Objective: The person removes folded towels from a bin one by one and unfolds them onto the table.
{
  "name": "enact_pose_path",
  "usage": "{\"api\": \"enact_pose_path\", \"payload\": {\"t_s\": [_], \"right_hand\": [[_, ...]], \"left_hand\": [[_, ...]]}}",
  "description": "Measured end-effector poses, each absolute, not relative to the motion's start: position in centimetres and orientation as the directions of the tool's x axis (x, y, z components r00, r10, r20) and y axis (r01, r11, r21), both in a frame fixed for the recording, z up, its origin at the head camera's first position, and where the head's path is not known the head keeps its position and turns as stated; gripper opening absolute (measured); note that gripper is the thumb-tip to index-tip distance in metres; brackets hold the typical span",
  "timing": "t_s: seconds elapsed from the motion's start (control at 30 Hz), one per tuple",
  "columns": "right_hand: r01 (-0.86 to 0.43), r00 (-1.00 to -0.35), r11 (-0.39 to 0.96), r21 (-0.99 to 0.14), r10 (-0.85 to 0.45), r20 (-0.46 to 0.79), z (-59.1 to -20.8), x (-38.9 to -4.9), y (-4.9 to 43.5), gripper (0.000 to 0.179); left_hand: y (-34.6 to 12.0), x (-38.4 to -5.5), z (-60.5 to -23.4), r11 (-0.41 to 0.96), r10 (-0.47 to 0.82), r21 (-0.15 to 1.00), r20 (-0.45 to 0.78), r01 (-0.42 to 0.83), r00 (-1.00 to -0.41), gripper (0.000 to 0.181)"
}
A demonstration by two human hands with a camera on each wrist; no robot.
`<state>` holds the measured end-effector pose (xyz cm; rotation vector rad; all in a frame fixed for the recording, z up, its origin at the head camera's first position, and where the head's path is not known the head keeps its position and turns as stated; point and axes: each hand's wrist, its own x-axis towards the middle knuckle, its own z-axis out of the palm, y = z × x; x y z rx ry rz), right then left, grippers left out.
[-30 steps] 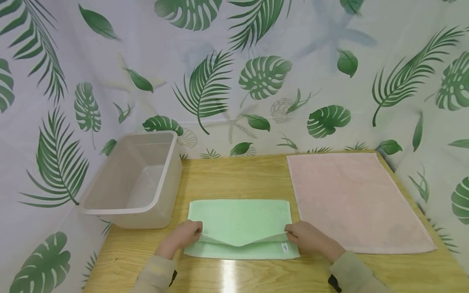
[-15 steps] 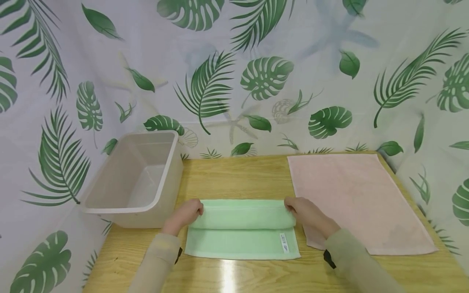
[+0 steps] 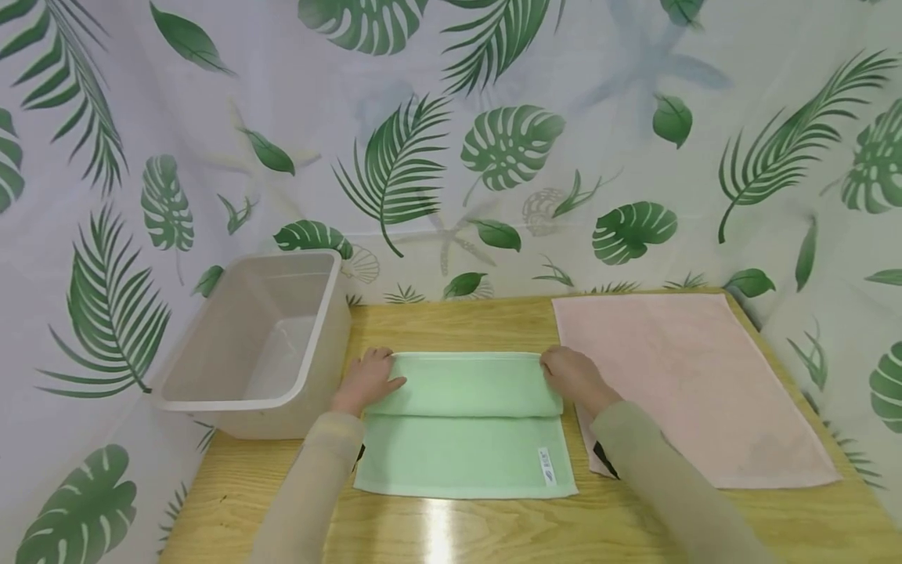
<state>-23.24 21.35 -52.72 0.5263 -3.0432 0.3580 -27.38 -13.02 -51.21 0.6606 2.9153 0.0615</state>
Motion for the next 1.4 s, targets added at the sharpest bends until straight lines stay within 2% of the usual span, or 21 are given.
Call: {"api": "enact_pose_path", "payload": {"t_s": [0.13, 0.3, 0.53, 0.73, 0.93, 1.13, 1.23, 1.4], "right_hand": [[-0.331, -0.944, 0.928, -0.172, -0.324, 0.065, -54.0, -24.5, 21.3, 0.017], [-0.269, -0.960, 0.950, -0.158, -0.277, -0.032, -55.8, -25.3, 21.2, 0.041], [-0.169, -0.967, 0.955, -0.242, -0.208, -0.147, -57.0, -25.4, 21.0, 0.054], [-0.190, -0.958, 0.950, -0.249, -0.235, -0.164, -56.9, -24.9, 20.7, 0.055], [-0.229, -0.962, 0.950, -0.214, -0.254, -0.097, -56.7, -24.4, 20.5, 0.054], [-0.285, -0.956, 0.944, -0.167, -0.292, -0.018, -56.9, -23.6, 20.0, 0.060], [-0.335, -0.940, 0.928, -0.161, -0.340, -0.003, -56.5, -23.0, 19.4, 0.066], [-0.406, -0.907, 0.902, -0.146, -0.417, -0.057, -56.3, -22.3, 18.3, 0.079]], "left_hand": [[-12.5, -28.2, -52.4, 0.925, 0.379, 0.090, -0.152, 0.369, -0.913, 0.065], [-11.7, -28.2, -54.3, 0.955, 0.298, 0.084, -0.224, 0.286, -0.928, 0.082], [-10.4, -27.9, -55.2, 0.970, 0.230, 0.133, -0.254, 0.201, -0.939, 0.085], [-10.5, -27.5, -55.5, 0.977, 0.199, 0.136, -0.302, 0.164, -0.932, 0.080], [-10.7, -27.2, -55.2, 0.965, 0.239, 0.175, -0.282, 0.195, -0.929, 0.077], [-9.2, -26.6, -54.2, 0.922, 0.368, 0.236, -0.287, 0.307, -0.884, 0.079], [-8.6, -26.0, -53.9, 0.901, 0.429, 0.206, -0.293, 0.382, -0.855, 0.085], [-8.4, -25.3, -54.4, 0.883, 0.470, 0.139, -0.302, 0.449, -0.829, 0.095]]}}
